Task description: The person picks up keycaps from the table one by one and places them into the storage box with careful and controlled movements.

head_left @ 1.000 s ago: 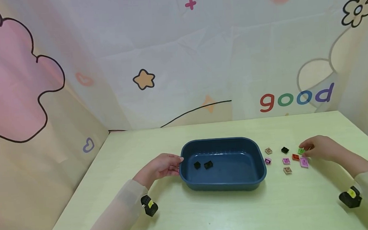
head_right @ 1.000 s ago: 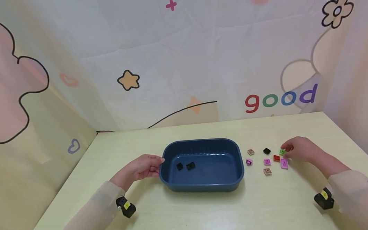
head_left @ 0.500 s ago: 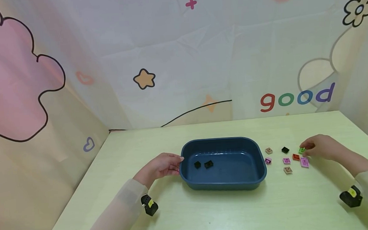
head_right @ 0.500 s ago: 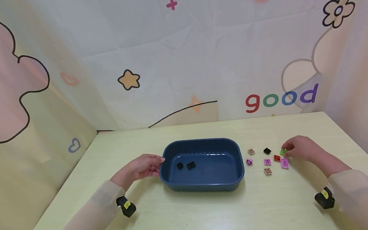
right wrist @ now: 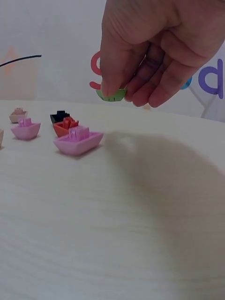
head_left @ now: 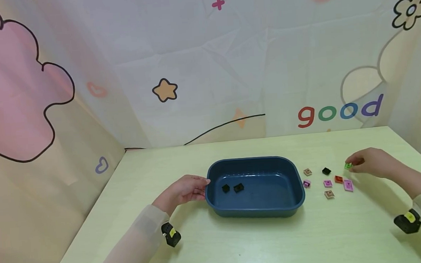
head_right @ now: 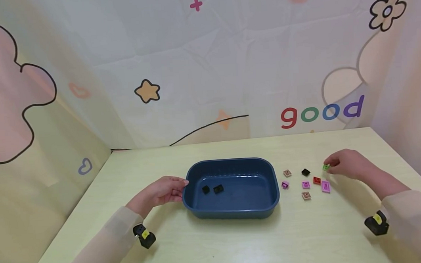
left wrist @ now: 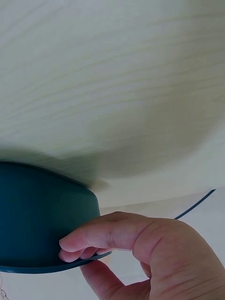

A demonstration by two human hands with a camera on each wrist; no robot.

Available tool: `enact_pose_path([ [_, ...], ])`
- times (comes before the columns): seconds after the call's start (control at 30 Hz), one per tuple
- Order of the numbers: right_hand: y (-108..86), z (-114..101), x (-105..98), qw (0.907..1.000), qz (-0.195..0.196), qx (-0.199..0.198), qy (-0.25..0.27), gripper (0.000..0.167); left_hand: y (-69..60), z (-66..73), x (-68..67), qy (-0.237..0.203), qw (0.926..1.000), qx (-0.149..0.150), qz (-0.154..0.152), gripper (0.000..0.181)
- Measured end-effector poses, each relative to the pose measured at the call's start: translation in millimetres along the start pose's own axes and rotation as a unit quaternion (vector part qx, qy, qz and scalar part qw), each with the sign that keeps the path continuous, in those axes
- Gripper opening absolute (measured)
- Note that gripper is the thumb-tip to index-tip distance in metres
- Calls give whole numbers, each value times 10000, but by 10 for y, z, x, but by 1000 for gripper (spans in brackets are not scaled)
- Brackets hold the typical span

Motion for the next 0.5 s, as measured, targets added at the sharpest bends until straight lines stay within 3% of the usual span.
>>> enact_pose_path([
  [0.5, 2, -258, -277, 9997, 134, -169, -97, 33, -13, 3, -3, 0, 10000, -3, 35, 32],
])
Point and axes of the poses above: each hand's wrist, its own y-axis towards the middle knuckle, its own x-axis out of the palm, z = x × y, the point moved 9 cm from there along y, towards the middle knuckle, and after that the axes turned 8 degrees about -x, right-handed, at the moved point
